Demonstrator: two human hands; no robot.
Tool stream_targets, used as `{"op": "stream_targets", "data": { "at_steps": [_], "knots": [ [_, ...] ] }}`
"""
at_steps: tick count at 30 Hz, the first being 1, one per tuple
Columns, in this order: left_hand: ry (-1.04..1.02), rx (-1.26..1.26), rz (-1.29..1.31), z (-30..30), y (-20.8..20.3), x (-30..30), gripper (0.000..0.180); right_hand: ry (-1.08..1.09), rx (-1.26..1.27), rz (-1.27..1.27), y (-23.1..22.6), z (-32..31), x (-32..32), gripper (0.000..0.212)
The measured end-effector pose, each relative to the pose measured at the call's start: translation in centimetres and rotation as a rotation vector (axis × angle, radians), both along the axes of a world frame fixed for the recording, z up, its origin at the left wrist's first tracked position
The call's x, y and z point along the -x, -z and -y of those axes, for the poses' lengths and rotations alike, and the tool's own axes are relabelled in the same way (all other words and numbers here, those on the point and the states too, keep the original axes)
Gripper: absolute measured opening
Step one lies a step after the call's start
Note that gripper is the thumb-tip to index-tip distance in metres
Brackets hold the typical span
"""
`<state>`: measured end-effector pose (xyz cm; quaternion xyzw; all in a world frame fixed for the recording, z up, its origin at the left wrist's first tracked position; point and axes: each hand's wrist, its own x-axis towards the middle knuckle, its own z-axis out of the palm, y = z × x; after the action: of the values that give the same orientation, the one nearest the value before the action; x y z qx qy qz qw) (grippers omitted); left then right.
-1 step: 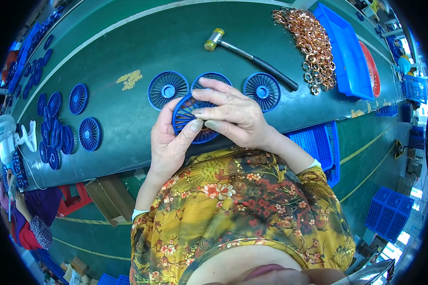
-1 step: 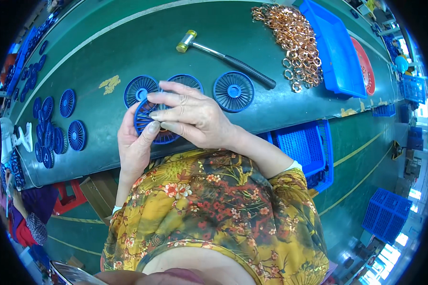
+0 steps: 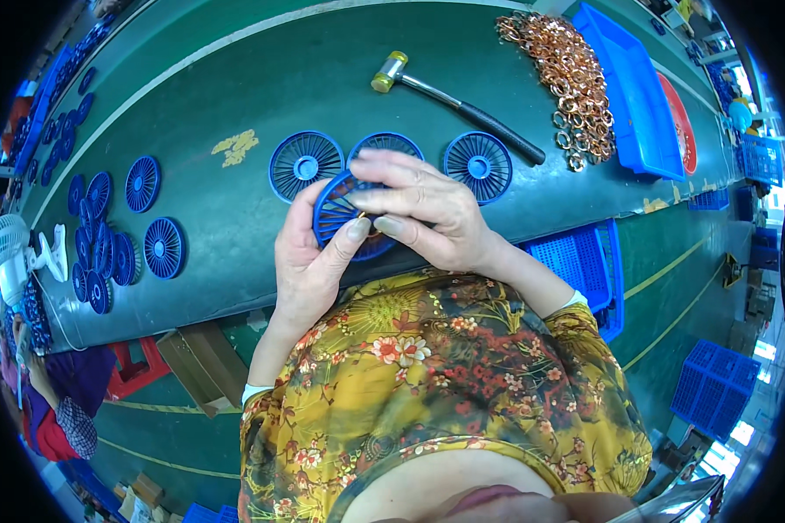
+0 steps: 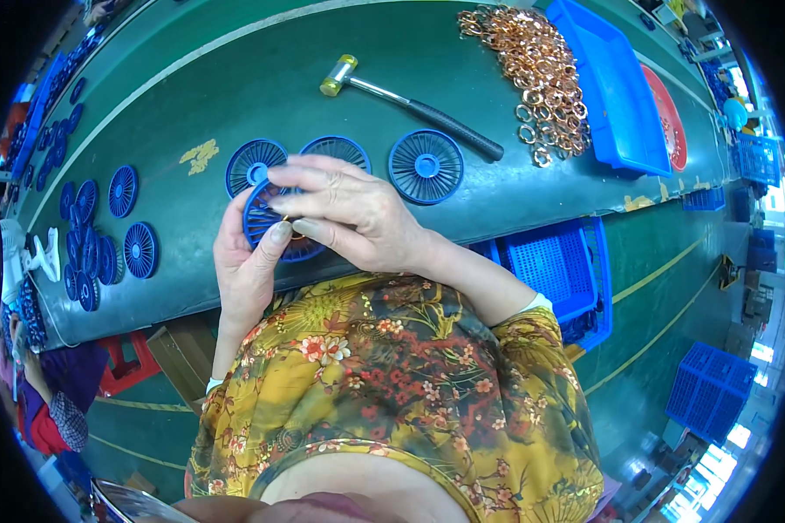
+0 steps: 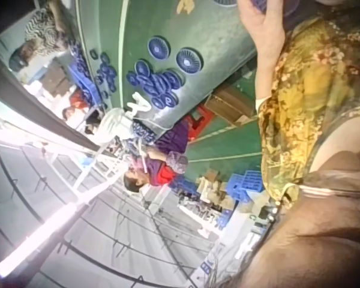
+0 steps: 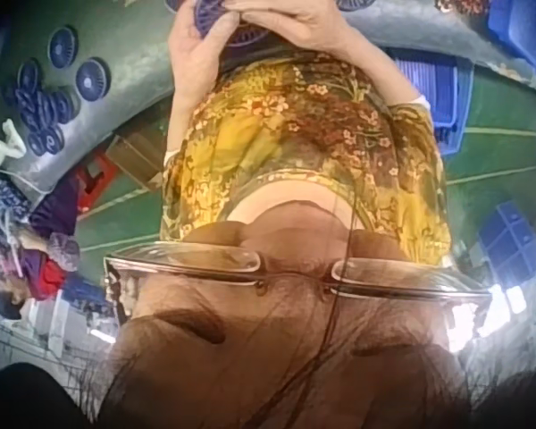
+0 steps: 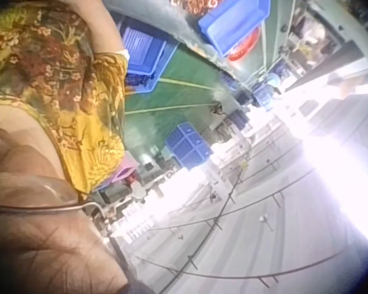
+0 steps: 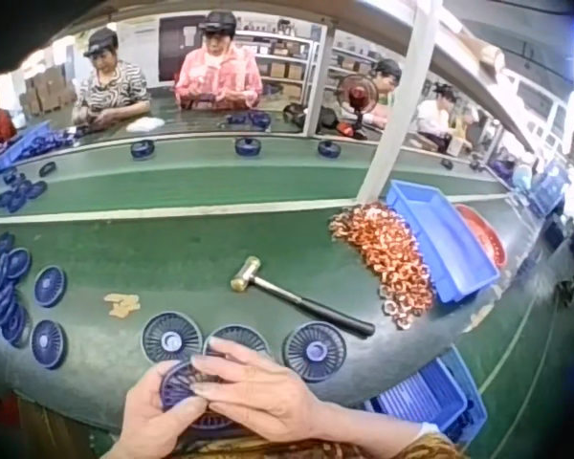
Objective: Assembling copper rings into blue plastic fan housings on an assembly line.
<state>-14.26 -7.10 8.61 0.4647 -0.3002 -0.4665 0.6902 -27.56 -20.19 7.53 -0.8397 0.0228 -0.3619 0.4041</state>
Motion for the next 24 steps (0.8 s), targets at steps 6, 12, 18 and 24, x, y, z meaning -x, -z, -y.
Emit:
{"op": "stream_targets", "data": {
  "at_steps": [6, 12, 18, 24],
  "knots": [
    [-0.06, 0.02, 0.312, -0.3, 1.5, 0.0, 0.04, -0.096, -0.653, -0.152, -0.8, -0.7, 0.5, 0.049],
    [-0.094, -0.004, 0.127, -0.1, 1.3, 0.6, 0.039, 0.127, -0.338, -0.121, -0.3, -1.3, -0.1, 0.043],
    [-0.187, 0.059, 0.14, 0.7, 1.3, 0.8, 0.027, 0.275, 0.392, -0.044, -1.3, -0.9, 0.1, 0.04],
    [-0.241, -0.055, 0.174, 0.6, 2.0, 0.2, 0.031, 0.27, 0.485, 0.026, -0.8, -1.1, -0.6, 0.022]
  ]
}}
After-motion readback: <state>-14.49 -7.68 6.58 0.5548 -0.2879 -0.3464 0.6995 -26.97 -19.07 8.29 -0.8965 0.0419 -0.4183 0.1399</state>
